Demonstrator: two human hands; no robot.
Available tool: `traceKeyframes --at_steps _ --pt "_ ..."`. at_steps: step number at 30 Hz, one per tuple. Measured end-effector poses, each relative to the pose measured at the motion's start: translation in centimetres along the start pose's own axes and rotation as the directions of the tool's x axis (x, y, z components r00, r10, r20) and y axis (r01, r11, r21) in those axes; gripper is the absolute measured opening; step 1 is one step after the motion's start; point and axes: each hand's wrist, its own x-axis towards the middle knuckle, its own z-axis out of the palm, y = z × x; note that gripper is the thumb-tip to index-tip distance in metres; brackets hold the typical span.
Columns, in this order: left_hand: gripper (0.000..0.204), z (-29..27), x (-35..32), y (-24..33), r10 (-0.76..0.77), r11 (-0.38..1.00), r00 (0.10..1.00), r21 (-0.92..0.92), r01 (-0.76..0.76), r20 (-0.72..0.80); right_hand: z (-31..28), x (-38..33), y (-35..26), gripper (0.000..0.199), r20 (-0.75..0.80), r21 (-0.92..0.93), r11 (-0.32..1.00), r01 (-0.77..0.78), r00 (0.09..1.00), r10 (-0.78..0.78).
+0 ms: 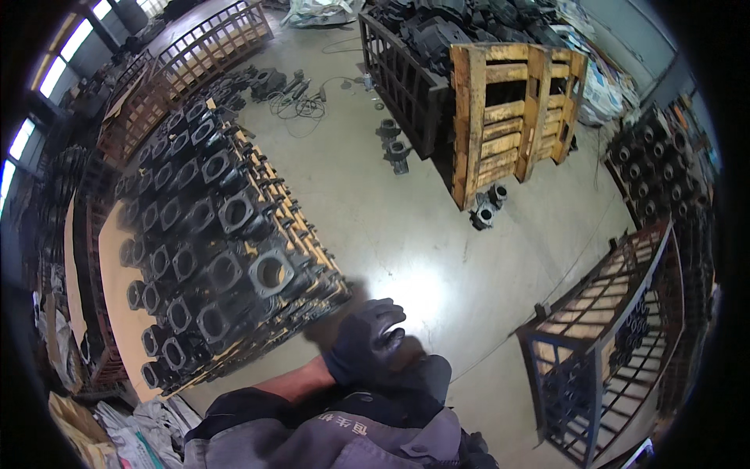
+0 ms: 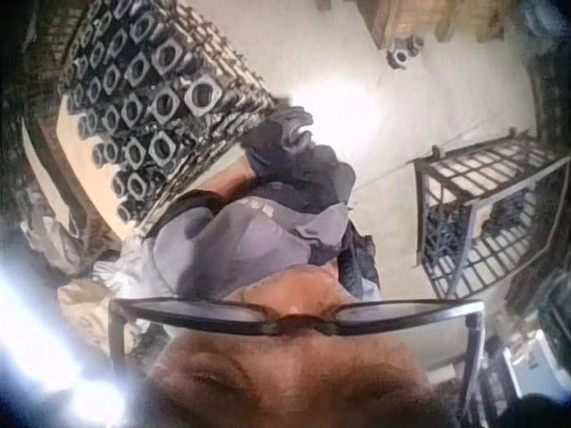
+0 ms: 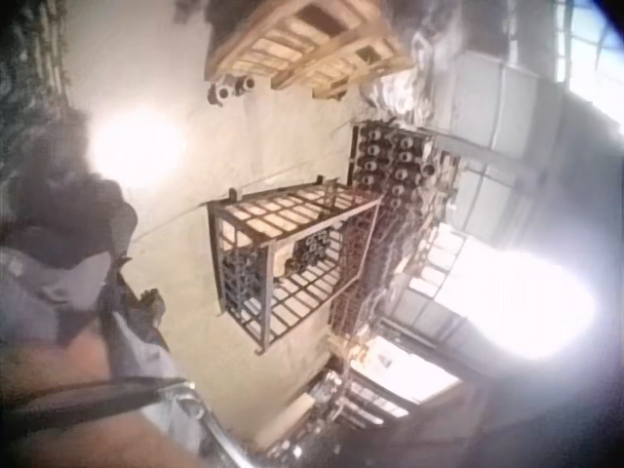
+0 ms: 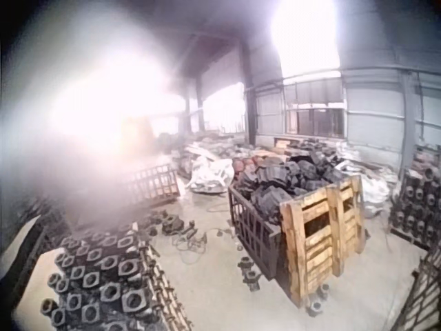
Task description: The person sits on the floor and uses a handheld angle grinder to smooth the edges of metal parts. They pick up each part, grind specific areas, inspect the result, and place the finished pieces onto a nearby wooden pallet.
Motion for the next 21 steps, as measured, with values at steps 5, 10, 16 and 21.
traceKeyframes --at_steps 5,10,16,21 --pt "0.026 0.6 9.9 -2.9 -0.124 0.989 0.974 0.059 0.137 -0.190 10.1 9.5 -19.1 0.023 0.179 -0.082 0.997 0.002 0.984 0.013" --pt "0.023 2.6 15.3 -7.8 -0.229 0.968 0.921 0.023 0.248 -0.316 14.4 19.6 -39.1 0.025 0.321 -0.232 0.954 0.189 0.941 -0.108" --pt "0.016 0.3 16.3 -15.8 -0.452 0.846 0.729 0.012 0.533 -0.514 7.5 33.4 -66.7 0.027 0.489 -0.077 0.952 0.295 0.844 -0.222" --pt "0.005 -8.3 25.6 -19.1 -0.781 0.611 0.515 -0.602 0.514 -0.353 24.9 31.9 -80.9 0.025 0.391 -0.294 0.753 0.588 0.793 -0.467"
